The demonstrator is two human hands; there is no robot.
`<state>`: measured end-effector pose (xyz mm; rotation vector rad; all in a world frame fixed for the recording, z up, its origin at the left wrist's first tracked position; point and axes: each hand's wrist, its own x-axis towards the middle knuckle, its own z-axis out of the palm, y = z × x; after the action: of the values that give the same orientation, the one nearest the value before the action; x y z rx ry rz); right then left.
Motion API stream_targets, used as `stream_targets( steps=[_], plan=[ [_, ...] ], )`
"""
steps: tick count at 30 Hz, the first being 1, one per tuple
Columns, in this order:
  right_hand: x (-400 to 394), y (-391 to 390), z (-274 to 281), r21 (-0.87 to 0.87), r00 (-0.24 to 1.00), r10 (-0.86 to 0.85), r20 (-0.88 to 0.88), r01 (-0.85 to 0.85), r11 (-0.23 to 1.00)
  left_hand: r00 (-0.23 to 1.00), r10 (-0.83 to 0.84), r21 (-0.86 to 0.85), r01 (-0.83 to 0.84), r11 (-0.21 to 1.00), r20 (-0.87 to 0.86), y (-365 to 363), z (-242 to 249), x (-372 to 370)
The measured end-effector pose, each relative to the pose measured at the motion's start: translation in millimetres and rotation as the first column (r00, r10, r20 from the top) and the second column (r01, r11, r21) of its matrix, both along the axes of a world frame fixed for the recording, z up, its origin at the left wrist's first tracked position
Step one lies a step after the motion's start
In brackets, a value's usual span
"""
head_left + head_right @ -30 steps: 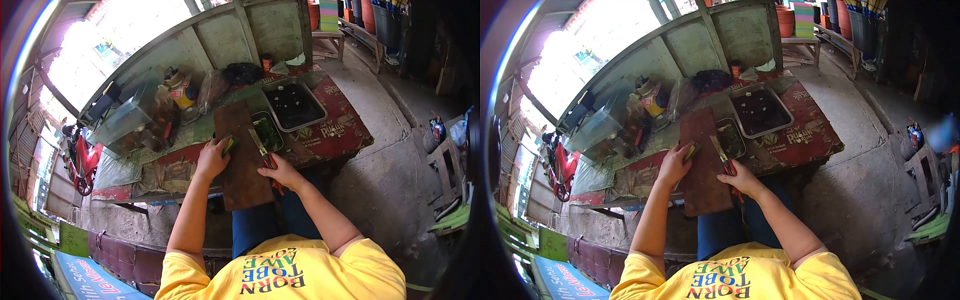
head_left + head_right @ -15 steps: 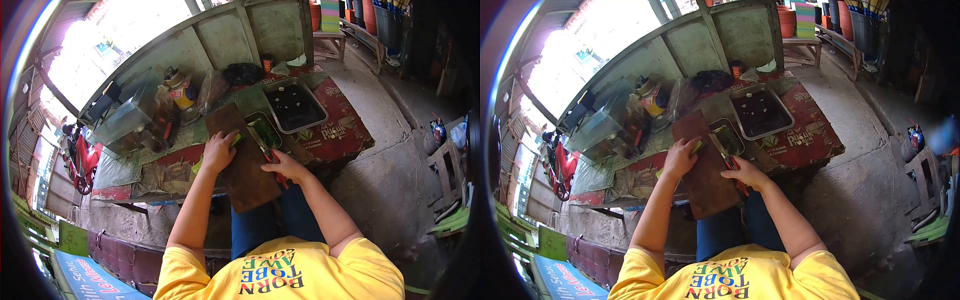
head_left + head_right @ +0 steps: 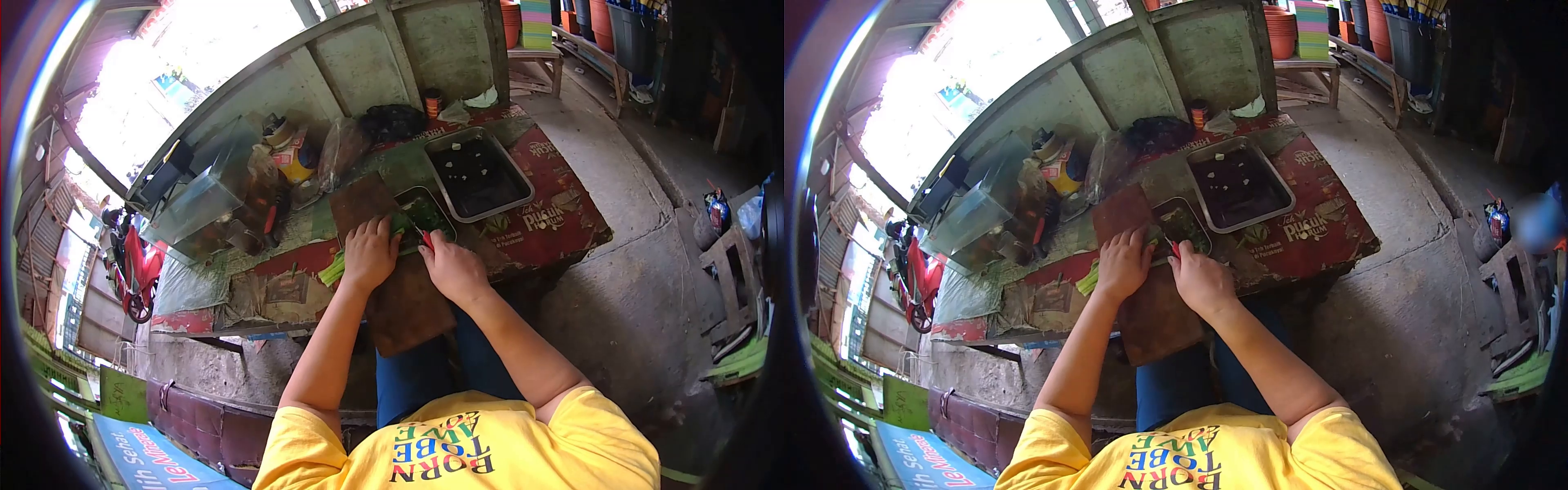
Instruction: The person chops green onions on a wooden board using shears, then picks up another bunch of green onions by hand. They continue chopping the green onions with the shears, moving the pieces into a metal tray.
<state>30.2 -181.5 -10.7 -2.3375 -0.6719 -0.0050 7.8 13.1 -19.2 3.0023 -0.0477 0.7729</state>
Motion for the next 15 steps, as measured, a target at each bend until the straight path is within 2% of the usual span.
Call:
stream_targets(
  steps=[1, 3, 5, 10, 15],
  plan=[
    [0.8, 0.5, -0.7, 0.001, 1.0, 0.0, -0.002, 0.0, 1.0, 1.0, 0.013, 0.041, -0.013, 0.999, 0.003, -0.6, -0.8, 0.6],
    [2.2, 0.3, -4.6, -0.081, 0.998, 0.016, 0.054, -0.012, 0.997, 1.0, 0.014, 0.031, -0.013, 0.999, -0.011, 1.4, 1.6, 1.3],
    [6.0, 2.2, -13.9, -0.105, 0.999, 0.036, 0.035, -0.032, 0.994, 1.0, 0.01, 0.021, -0.01, 1.0, -0.025, 0.0, 4.9, 0.8],
    [11.5, 2.4, -18.8, -0.129, 0.996, 0.087, 0.007, -0.086, 0.988, 0.999, 0.03, -0.122, -0.034, 0.992, -0.029, 1.2, 6.6, 5.1],
    [18.8, 5.2, -19.0, -0.162, 0.994, 0.112, -0.004, -0.111, 0.98, 0.999, 0.044, -0.147, -0.041, 0.988, 0.019, 0.5, 4.3, 9.3]
  ],
)
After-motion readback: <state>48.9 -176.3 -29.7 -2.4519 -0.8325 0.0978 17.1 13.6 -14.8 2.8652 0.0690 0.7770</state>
